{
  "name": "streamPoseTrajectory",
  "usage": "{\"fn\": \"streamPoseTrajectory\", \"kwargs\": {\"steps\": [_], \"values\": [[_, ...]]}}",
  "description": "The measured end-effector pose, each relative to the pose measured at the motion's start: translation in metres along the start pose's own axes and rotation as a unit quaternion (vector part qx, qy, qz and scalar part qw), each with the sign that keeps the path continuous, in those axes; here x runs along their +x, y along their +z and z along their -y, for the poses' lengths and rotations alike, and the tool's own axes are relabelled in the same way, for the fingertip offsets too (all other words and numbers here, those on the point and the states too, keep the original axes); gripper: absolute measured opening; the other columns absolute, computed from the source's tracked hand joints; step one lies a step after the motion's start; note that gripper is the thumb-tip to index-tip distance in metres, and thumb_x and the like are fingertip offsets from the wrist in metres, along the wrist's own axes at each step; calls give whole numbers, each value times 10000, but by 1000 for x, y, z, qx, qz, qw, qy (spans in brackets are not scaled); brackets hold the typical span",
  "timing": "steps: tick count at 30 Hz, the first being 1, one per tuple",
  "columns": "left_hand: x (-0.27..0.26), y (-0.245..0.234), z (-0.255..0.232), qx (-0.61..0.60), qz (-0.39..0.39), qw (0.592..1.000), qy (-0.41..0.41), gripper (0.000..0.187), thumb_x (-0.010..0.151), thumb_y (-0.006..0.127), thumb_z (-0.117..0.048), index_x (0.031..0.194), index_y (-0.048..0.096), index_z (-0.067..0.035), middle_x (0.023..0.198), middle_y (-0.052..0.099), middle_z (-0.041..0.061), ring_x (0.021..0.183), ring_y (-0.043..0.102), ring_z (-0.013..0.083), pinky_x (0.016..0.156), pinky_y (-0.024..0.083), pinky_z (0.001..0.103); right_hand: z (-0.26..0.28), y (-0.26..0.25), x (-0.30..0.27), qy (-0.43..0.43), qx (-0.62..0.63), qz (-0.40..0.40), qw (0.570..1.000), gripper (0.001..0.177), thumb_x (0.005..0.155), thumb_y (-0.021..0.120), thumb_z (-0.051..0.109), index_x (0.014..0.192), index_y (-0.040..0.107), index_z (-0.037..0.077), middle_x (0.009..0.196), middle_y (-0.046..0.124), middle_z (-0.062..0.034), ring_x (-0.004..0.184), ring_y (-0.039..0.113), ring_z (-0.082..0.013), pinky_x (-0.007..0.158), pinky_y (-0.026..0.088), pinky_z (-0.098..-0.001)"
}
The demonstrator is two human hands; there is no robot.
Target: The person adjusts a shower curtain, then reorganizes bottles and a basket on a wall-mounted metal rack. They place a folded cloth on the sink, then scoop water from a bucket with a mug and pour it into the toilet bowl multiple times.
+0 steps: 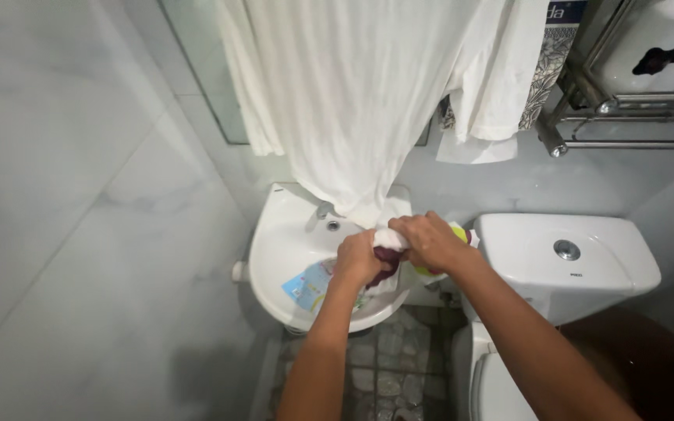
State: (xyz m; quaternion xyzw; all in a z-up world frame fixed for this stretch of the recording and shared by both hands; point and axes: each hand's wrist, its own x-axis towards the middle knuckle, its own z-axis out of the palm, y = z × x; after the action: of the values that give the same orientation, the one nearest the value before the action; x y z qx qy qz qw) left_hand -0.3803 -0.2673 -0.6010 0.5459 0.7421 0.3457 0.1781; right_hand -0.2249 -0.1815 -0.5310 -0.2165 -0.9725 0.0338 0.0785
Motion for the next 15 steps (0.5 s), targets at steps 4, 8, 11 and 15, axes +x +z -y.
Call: {"fn": "streamPoseTrajectory", "kwargs": {"steps": [4, 8, 11, 15], "values": [[49, 17, 5, 54, 28, 997, 49, 610, 502, 979, -279, 1024, 728, -89, 965, 737, 175, 966, 696, 394, 842, 555, 469, -45, 13, 19, 22, 66, 6, 998, 512, 656, 884, 172, 1100, 640, 96, 1077, 704, -133, 1049, 666, -356, 886, 510, -461], [79, 23, 24, 57, 67, 996, 0, 588, 482, 951, -249, 1013, 743, -106, 980, 755, 154, 982, 716, 359, 848, 564, 449, -68, 30, 48, 35, 134, 51, 989, 587, 674, 854, 119, 1222, 644, 135, 1182, 709, -121, 1118, 656, -351, 958, 514, -442], [94, 22, 39, 44, 17, 999, 11, 579, 479, 946, -249, 1001, 757, -86, 989, 764, 173, 981, 715, 378, 863, 564, 452, -73, 38, 79, 43, 167, 72, 982, 528, 724, 828, 112, 1223, 664, 163, 1188, 719, -104, 1137, 656, -342, 970, 511, -439], [125, 30, 44, 78, -28, 996, -35, 495, 608, 914, -232, 1035, 716, -79, 1036, 721, 195, 1013, 678, 405, 888, 545, 479, -84, 33, 115, 37, 152, 85, 984, 476, 713, 807, 77, 1163, 666, 146, 1139, 733, -113, 1120, 673, -325, 990, 521, -425]]}}
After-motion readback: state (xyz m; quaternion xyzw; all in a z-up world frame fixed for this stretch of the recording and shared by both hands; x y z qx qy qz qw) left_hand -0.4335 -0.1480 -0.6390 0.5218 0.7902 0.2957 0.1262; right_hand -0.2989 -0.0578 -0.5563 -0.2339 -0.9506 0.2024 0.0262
